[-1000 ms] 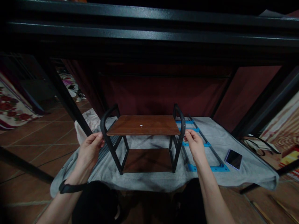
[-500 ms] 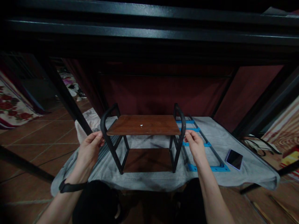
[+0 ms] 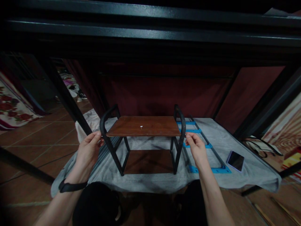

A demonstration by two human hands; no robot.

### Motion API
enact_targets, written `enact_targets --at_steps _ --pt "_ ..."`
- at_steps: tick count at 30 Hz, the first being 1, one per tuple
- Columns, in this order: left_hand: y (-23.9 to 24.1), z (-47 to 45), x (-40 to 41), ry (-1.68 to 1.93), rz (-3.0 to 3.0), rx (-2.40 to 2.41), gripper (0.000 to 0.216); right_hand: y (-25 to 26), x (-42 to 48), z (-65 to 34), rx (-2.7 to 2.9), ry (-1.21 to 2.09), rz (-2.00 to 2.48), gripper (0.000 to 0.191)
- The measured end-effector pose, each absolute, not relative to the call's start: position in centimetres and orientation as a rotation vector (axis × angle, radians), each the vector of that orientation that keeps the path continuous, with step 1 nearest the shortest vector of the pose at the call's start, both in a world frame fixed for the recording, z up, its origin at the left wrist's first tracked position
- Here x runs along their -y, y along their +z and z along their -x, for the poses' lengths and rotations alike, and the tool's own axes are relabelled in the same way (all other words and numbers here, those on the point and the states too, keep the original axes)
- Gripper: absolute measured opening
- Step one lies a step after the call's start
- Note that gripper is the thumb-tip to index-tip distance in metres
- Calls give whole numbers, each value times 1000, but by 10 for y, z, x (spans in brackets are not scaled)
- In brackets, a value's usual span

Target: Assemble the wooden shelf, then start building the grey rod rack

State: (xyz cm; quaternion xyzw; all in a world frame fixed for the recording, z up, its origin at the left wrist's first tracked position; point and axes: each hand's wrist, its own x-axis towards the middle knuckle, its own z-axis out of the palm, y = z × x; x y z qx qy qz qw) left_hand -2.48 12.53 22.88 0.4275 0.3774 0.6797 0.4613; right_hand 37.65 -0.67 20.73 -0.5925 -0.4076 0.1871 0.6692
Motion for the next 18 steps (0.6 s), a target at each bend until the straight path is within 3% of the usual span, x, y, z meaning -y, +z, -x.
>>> enact_targets --at_steps 18 --pt "228 28 -122 1667 -1006 -946 38 211 1 -377 889 449 1312 37"
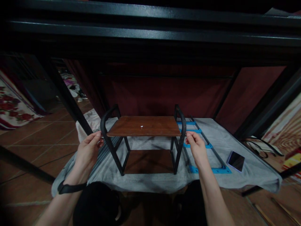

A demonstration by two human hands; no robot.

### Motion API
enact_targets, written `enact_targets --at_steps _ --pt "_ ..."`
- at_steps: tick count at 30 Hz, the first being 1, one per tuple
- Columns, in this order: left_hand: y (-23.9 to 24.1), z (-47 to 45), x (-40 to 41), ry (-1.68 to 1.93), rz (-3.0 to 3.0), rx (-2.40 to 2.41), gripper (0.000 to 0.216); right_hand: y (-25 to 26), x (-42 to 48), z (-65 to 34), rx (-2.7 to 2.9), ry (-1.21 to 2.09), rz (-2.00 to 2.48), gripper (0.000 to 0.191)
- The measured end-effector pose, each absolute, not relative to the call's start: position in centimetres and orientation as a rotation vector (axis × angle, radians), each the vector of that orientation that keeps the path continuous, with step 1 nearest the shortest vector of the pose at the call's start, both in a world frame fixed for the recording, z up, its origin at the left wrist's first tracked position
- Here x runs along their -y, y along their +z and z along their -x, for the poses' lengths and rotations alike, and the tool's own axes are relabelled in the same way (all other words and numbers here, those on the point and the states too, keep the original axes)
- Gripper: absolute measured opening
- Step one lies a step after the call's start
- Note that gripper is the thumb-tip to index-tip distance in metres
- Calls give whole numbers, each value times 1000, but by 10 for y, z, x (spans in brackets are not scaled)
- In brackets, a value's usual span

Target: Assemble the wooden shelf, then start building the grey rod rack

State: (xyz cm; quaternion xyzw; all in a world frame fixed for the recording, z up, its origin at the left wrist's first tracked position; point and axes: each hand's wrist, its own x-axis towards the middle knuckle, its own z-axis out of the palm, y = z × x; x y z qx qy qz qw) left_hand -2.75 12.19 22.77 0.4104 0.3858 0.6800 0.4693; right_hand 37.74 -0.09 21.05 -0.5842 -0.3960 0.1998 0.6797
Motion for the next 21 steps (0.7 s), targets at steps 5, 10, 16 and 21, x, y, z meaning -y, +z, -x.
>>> enact_targets --at_steps 5,10,16,21 --pt "229 26 -127 1670 -1015 -946 38 209 5 -376 901 446 1322 37" --pt "223 28 -125 1649 -1063 -929 36 210 2 -377 930 436 1328 36" --pt "219 31 -122 1628 -1062 -950 35 215 -2 -377 934 434 1327 38" --pt "225 30 -124 1656 -1026 -957 38 216 -1 -376 925 428 1332 38"
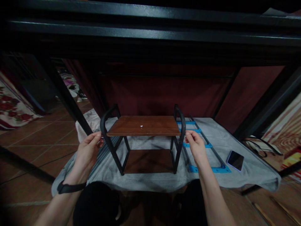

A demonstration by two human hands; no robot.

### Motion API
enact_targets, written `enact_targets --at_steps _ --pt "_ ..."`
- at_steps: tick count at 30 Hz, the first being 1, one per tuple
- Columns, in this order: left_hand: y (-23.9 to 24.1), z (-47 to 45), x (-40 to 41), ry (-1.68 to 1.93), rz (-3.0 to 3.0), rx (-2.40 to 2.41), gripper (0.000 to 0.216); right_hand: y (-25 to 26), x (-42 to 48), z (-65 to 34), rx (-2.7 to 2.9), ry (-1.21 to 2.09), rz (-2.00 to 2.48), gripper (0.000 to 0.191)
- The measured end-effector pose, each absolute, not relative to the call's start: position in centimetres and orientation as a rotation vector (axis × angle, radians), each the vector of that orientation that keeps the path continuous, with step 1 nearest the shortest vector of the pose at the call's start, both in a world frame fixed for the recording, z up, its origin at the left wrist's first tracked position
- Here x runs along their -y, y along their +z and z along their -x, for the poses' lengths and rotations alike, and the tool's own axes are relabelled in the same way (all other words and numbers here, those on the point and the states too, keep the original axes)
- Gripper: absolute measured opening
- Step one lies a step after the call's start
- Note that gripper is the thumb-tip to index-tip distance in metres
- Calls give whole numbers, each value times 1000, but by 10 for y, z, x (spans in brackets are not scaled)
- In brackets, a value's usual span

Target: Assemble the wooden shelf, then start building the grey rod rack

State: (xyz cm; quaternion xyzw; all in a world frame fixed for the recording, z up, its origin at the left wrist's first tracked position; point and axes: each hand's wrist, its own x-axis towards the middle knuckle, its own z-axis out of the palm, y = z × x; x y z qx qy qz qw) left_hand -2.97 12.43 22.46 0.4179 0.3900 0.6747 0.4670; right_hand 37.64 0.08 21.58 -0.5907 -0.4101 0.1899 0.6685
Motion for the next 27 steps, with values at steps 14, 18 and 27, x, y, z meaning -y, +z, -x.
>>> enact_targets --at_steps 14,18,27 --pt "222 30 -128 1649 -1060 -957 38 216 -1 -377 952 424 1335 36" --pt "220 32 -126 1646 -1074 -974 39 219 -3 -376 944 422 1329 36" --pt "228 28 -128 1677 -1052 -959 37 214 5 -374 956 391 1341 36"
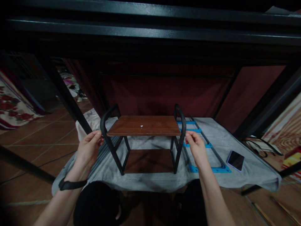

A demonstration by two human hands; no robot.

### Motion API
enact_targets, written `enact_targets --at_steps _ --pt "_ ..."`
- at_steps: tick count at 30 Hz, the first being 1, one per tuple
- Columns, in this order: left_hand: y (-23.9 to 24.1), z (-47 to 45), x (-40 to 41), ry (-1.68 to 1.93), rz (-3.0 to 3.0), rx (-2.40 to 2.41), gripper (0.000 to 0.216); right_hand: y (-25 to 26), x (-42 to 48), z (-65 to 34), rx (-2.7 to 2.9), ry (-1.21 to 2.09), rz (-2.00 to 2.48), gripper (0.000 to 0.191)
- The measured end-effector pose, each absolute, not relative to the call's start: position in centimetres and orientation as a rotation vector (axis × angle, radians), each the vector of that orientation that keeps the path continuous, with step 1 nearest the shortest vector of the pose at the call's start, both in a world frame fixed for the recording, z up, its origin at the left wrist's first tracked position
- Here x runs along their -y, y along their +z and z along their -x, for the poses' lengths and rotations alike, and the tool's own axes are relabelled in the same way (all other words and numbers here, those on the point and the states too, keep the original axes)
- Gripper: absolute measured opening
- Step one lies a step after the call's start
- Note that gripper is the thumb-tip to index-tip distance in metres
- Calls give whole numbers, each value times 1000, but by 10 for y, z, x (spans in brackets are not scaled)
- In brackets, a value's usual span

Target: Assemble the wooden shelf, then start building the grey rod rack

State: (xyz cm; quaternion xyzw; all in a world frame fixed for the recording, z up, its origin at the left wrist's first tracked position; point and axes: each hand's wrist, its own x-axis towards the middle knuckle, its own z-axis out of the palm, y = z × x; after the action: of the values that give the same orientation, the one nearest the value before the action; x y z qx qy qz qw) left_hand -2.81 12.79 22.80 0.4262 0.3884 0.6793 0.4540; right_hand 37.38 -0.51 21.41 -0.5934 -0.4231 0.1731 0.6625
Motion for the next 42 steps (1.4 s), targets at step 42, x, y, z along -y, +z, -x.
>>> enact_targets --at_steps 42 --pt "226 26 -127 1666 -1044 -934 37 212 5 -372 954 383 1341 37"
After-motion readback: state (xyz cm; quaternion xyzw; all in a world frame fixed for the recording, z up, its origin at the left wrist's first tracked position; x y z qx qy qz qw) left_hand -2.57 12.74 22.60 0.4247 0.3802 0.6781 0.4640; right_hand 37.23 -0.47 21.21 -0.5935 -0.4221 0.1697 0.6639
